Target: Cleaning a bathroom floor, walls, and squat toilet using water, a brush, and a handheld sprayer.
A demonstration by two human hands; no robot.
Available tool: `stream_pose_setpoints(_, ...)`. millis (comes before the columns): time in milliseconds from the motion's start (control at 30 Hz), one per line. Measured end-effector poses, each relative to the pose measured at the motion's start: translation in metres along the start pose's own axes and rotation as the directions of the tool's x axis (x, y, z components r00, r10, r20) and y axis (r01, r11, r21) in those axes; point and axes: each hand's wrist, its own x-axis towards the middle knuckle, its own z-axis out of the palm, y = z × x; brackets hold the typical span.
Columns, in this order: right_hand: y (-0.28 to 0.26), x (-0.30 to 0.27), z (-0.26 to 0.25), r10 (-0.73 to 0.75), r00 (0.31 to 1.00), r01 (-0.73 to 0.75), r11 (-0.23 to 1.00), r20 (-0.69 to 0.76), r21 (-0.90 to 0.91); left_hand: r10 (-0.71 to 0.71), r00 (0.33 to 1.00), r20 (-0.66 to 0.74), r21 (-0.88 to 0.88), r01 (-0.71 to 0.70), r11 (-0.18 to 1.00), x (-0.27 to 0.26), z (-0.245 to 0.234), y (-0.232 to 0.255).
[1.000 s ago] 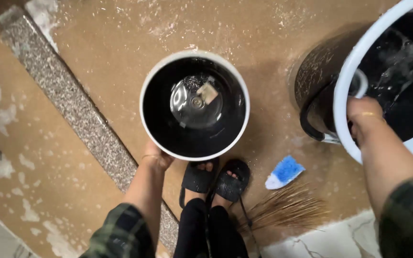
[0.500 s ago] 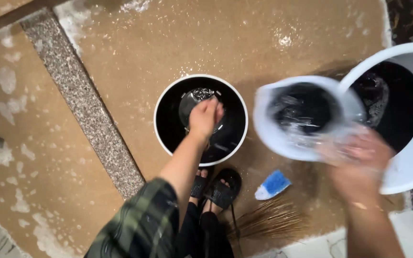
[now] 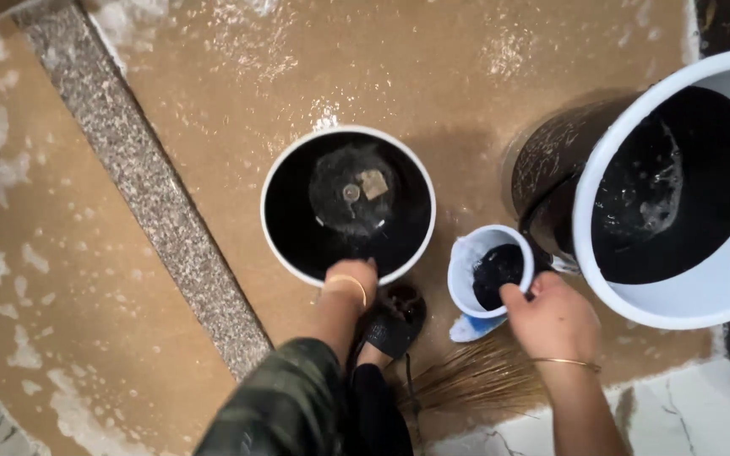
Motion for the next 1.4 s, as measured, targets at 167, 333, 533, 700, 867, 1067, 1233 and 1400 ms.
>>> stream_pose_setpoints(167, -0.040, -0.022, -0.031, -0.133, 0.987, 0.134, 0.991, -0.089, 0.002, 0.108, 0.951, -0.288, -0.123, -0.149, 0.981, -0.067, -0.166, 0.049)
stream_pose_setpoints(333, -0.007, -0.017, -0.010, 0.056, 0.998, -0.043, 0.894, -0.016, 0.447, -0.414, 0.743, -0.526, -0.814, -0.300, 0.497, -0.055, -0.189, -0.017)
stream_pose_setpoints(533, -0.004, -0.048, -0.023, 0.208, 0.978, -0.190, 0.909, -0.007, 0.372, -0.687, 0.719, -0.103, -0.985, -0.169, -0.029, -0.084, -0.146, -0.053)
stream_pose_setpoints(700, -0.097, -0.093, -0.068, -0.204, 0.979, 0.202, 0.975, -0.014, -0.091, -0.524, 0.841, 0.137, -0.806, -0.213, -0.552, -0.097, -0.105, -0.097)
stream_pose_setpoints(867, -0.179, -0.152, -0.125, -0.205, 0.967, 0.247, 0.901, 0.151, -0.357, -0.426, 0.904, -0.034, -0.627, -0.351, -0.695, -0.135, -0.099, -0.142)
stream_pose_setpoints(1067, -0.204, -0.113, -0.074, -0.295, 0.954, 0.287, 0.948, 0.041, 0.139, -0.428, 0.904, -0.007, -0.608, -0.344, -0.715, -0.206, -0.113, -0.203)
stream_pose_setpoints(1233, -0.256, -0.102, 0.009, -0.419, 0.887, 0.103, 0.591, 0.194, 0.800, -0.430, 0.902, 0.043, -0.630, -0.310, -0.712, -0.252, -0.119, -0.248)
stream_pose_setpoints(1400, -0.339, -0.137, 0.046, -0.518, 0.746, -0.219, 0.404, 0.419, 0.888, -0.576, 0.798, 0.175, -0.693, -0.315, -0.648, -0.274, -0.097, -0.298)
